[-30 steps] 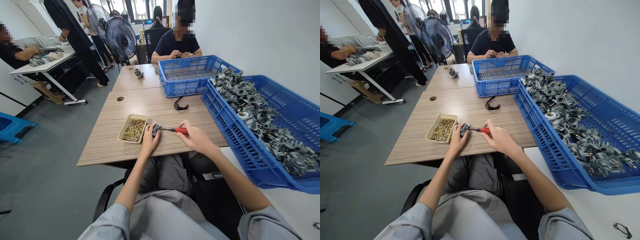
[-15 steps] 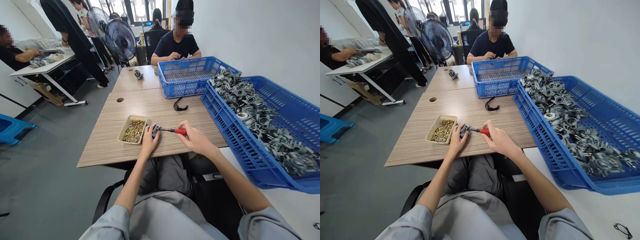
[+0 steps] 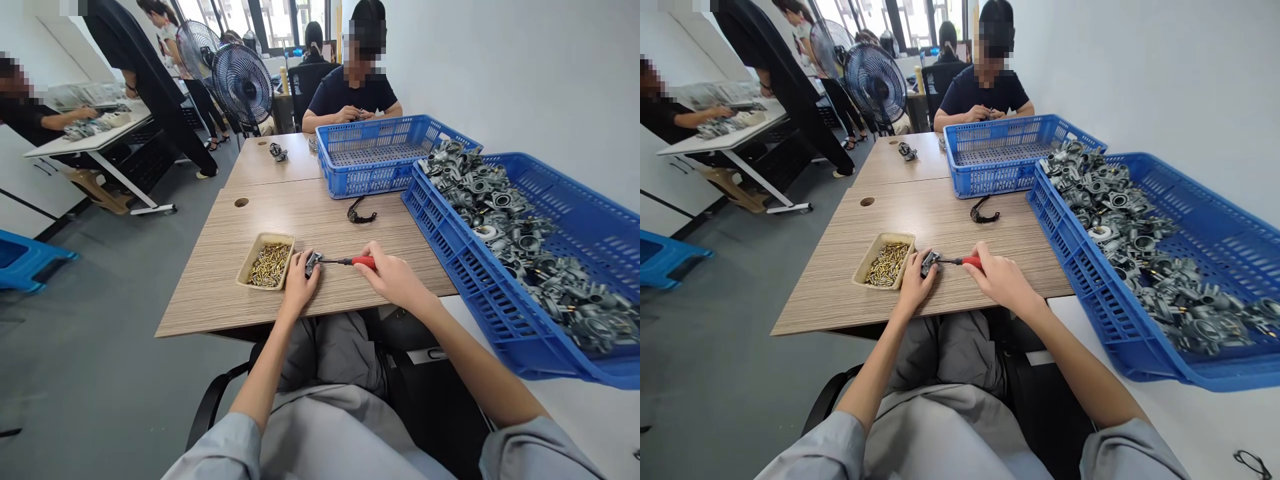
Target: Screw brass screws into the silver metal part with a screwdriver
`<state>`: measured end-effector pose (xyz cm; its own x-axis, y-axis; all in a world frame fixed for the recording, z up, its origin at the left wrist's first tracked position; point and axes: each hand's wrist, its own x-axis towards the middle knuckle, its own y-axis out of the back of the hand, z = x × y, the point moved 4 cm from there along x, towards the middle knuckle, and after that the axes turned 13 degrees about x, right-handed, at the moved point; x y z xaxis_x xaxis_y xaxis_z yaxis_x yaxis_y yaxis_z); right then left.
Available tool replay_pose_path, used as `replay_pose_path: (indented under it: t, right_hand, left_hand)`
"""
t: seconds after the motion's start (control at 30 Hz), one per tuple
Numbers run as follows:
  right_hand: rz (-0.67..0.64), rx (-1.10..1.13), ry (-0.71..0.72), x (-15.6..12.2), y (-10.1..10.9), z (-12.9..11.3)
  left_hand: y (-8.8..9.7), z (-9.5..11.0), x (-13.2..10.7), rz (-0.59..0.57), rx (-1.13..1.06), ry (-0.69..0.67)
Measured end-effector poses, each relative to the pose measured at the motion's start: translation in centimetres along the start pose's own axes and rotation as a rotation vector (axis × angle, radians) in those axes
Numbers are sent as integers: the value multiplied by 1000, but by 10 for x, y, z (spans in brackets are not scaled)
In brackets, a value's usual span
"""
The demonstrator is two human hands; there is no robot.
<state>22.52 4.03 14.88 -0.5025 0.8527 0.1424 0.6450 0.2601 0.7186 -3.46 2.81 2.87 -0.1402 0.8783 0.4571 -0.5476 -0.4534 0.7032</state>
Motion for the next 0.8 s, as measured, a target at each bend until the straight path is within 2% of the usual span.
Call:
replay_pose_path:
  t: [0.1,0.27,0.47,0.63,0.8]
  right_hand:
    - [15,-4,-12,0,1,1]
    - [-45,121,85,-1,0,-1]
    - [23,-65,-1,-1,-2,0]
    - [-59,119,98,-3,-2,-5]
    - [16,-37,3,-2,-2,0]
  left_hand:
    - [0,0,0,-1,5,0]
    - [0,0,-1,5,4,-6]
    - [0,0,0,-1,2,-2]
    - [0,0,0,-9,1,-2]
    - [0,0,0,-2,-1,-1]
